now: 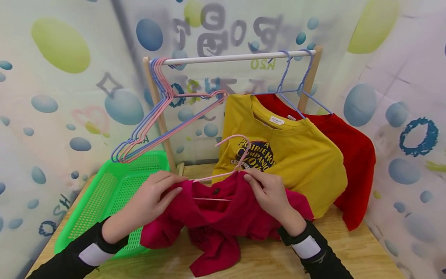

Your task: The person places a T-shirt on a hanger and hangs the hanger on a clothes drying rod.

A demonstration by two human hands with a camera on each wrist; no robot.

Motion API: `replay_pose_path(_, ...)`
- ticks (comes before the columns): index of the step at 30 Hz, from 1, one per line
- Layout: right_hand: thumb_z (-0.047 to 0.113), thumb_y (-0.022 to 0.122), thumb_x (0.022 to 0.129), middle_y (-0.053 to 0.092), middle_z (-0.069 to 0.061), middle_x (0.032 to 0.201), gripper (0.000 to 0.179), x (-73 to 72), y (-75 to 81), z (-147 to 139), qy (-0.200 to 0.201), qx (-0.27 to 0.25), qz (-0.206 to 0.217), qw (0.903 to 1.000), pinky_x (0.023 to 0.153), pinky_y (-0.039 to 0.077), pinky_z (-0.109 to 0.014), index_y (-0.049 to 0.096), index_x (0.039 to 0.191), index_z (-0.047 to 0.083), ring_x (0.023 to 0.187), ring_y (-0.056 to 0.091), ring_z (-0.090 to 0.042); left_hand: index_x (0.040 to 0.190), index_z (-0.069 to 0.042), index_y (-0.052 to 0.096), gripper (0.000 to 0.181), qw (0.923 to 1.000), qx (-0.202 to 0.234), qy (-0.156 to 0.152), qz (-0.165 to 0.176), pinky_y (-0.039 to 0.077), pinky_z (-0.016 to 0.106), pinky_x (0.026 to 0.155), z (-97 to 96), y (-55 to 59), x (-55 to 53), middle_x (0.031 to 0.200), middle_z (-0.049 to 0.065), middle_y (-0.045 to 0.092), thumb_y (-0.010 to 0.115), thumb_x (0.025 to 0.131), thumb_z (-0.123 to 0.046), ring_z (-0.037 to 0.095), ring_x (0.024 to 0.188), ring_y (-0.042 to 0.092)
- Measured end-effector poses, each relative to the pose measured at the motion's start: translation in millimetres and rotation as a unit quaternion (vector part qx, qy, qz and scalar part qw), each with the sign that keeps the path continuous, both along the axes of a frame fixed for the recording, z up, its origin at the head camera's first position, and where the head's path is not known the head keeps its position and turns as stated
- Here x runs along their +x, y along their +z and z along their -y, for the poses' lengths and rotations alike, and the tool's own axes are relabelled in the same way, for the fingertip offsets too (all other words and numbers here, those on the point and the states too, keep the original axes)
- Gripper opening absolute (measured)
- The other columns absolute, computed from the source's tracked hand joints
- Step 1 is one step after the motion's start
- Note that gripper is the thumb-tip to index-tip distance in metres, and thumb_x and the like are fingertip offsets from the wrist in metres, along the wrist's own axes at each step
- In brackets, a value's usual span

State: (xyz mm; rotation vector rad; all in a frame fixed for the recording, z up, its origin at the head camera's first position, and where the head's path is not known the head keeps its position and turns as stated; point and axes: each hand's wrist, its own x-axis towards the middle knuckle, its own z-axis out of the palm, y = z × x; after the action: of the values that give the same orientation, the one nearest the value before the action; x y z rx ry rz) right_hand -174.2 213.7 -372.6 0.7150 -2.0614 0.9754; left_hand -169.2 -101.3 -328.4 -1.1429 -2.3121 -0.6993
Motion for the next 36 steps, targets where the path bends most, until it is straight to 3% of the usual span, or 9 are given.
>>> replay_pose_path(4, 0.004, 0.065, 0.087, 0.069, 0.000, 0.082, 0.011, -0.6, 0.8, 5, -0.007, 0.018, -0.003, 0.9998, 0.069, 0.044, -0.014, 0.071, 0.094, 0.011, 0.074, 0.056, 0.003, 0.103, -0.011, 0.069, 0.014, 0.9999, 0.010, 0.000, -0.013, 0.048, 0.030, 0.075, -4.9, -2.7, -0.8, 0.092, -0.003, 0.067, 0.065, 0.090, -0.011, 0.012, 0.088, 0.060)
replay_pose_path(12, 0.008, 0.065, 0.088, 0.071, 0.003, 0.086, 0.015, 0.8, 3.6, 11, -0.008, 0.058, -0.001, 0.9983, 0.070, 0.046, -0.017, 0.071, 0.099, 0.015, 0.075, 0.062, -0.004, 0.096, -0.012, 0.068, 0.007, 0.9994, 0.034, -0.004, -0.003, 0.046, 0.030, 0.071, -8.3, -9.4, -1.6, 0.085, -0.006, 0.067, 0.065, 0.089, -0.012, 0.008, 0.080, 0.058)
replay_pose_path(16, 0.010, 0.066, 0.088, 0.072, 0.004, 0.091, 0.018, 3.1, 5.7, 7, -0.032, 0.111, -0.005, 0.9932, 0.069, 0.050, -0.026, 0.069, 0.104, 0.018, 0.078, 0.066, -0.008, 0.090, -0.012, 0.068, 0.004, 0.9984, 0.053, 0.009, 0.017, 0.045, 0.029, 0.069, -6.3, -13.4, -1.9, 0.081, -0.007, 0.066, 0.064, 0.090, -0.011, 0.007, 0.076, 0.057)
replay_pose_path(22, 0.012, 0.066, 0.088, 0.071, 0.004, 0.097, 0.021, 6.1, 2.0, -12, -0.066, 0.166, 0.024, 0.9836, 0.073, 0.051, -0.032, 0.067, 0.108, 0.020, 0.086, 0.068, -0.011, 0.090, -0.013, 0.068, 0.005, 0.9961, 0.073, 0.039, 0.032, 0.041, 0.028, 0.066, 0.7, -17.2, -2.2, 0.079, -0.007, 0.065, 0.066, 0.088, -0.010, 0.005, 0.070, 0.051)
replay_pose_path(30, 0.008, 0.063, 0.089, 0.071, 0.004, 0.094, 0.018, 7.8, -17.0, -49, -0.104, 0.142, 0.032, 0.9838, 0.077, 0.045, -0.019, 0.069, 0.103, 0.017, 0.083, 0.066, -0.011, 0.094, -0.012, 0.069, 0.008, 0.9888, 0.124, 0.046, 0.068, 0.045, 0.025, 0.064, 13.2, -19.2, -4.0, 0.082, -0.005, 0.066, 0.066, 0.088, -0.007, 0.006, 0.075, 0.056)
replay_pose_path(33, 0.007, 0.062, 0.090, 0.071, 0.000, 0.091, 0.015, 11.0, -24.9, -62, -0.135, 0.114, 0.041, 0.9834, 0.078, 0.042, -0.013, 0.070, 0.100, 0.014, 0.080, 0.066, -0.015, 0.093, -0.013, 0.069, 0.009, 0.9851, 0.142, 0.052, 0.083, 0.045, 0.024, 0.061, 17.1, -20.1, -5.5, 0.080, -0.007, 0.066, 0.066, 0.088, -0.007, 0.005, 0.072, 0.054)
replay_pose_path(36, 0.012, 0.062, 0.092, 0.071, -0.006, 0.084, 0.009, 14.4, -31.3, -71, -0.169, 0.086, 0.034, 0.9812, 0.072, 0.043, -0.016, 0.070, 0.095, 0.011, 0.072, 0.064, -0.018, 0.093, -0.014, 0.069, 0.009, 0.9802, 0.157, 0.066, 0.102, 0.044, 0.023, 0.059, 21.2, -20.2, -5.8, 0.079, -0.008, 0.065, 0.066, 0.088, -0.007, 0.004, 0.069, 0.052)
